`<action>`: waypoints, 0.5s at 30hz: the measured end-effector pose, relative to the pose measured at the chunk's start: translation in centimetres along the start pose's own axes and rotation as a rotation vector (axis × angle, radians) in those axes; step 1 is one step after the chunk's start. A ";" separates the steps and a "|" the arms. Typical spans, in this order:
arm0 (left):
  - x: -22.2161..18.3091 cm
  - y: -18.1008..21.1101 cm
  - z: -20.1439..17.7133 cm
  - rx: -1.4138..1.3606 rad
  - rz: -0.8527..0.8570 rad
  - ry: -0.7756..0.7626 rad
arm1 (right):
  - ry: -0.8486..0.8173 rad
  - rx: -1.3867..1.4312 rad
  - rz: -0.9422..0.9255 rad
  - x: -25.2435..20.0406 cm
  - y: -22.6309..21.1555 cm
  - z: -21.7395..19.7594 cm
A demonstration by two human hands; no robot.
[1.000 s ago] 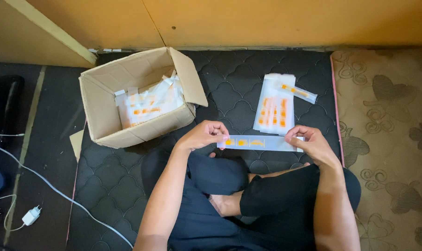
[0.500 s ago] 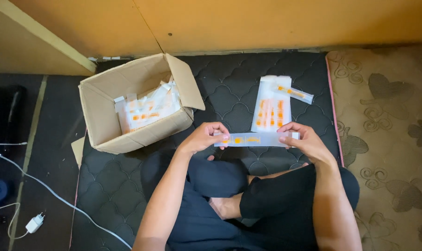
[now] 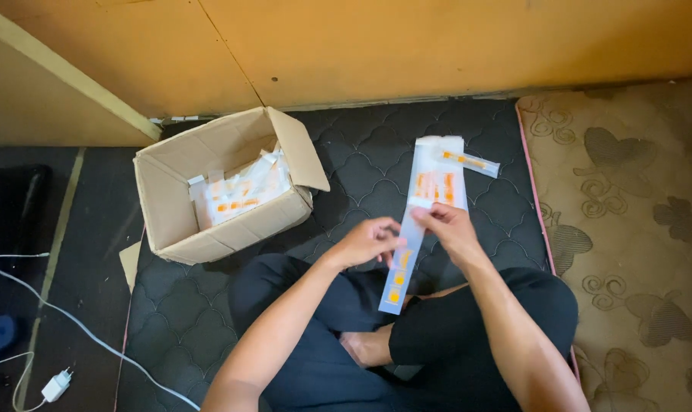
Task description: A person sitting on the floor is applying small orange labels to white paper strips and organizing them.
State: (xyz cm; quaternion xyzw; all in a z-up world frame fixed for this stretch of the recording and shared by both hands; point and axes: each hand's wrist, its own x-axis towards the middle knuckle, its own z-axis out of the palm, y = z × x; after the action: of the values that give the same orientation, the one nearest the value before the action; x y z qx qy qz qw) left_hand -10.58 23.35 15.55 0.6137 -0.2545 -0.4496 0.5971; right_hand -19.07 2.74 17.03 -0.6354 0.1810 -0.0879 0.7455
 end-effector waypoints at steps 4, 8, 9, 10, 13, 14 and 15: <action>2.7 -2.2 0.3 -0.083 0.104 0.193 | -0.065 0.007 0.021 -0.2 0.9 0.5; 3.1 -1.1 0.9 -0.179 0.145 0.379 | -0.172 -0.003 0.098 -0.8 1.8 0.7; 3.0 -0.9 0.9 -0.185 0.155 0.410 | -0.195 -0.010 0.127 -0.7 2.8 0.5; 3.2 -1.1 0.7 -0.187 0.152 0.412 | -0.197 -0.010 0.131 -0.7 3.1 0.4; 3.3 -1.1 -0.1 -0.124 0.200 0.455 | -0.218 -0.036 0.169 -0.8 3.4 0.4; 3.4 -1.0 -0.4 -0.120 0.196 0.483 | -0.228 -0.048 0.190 -0.9 3.1 0.3; 3.4 -0.9 -0.8 -0.117 0.192 0.511 | -0.237 -0.060 0.211 -1.0 2.8 0.2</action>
State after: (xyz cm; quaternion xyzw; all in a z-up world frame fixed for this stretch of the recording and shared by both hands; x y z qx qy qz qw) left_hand -8.53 20.96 13.78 0.6448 -0.1263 -0.2352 0.7162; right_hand -20.22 3.83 14.52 -0.6409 0.1601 0.0717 0.7473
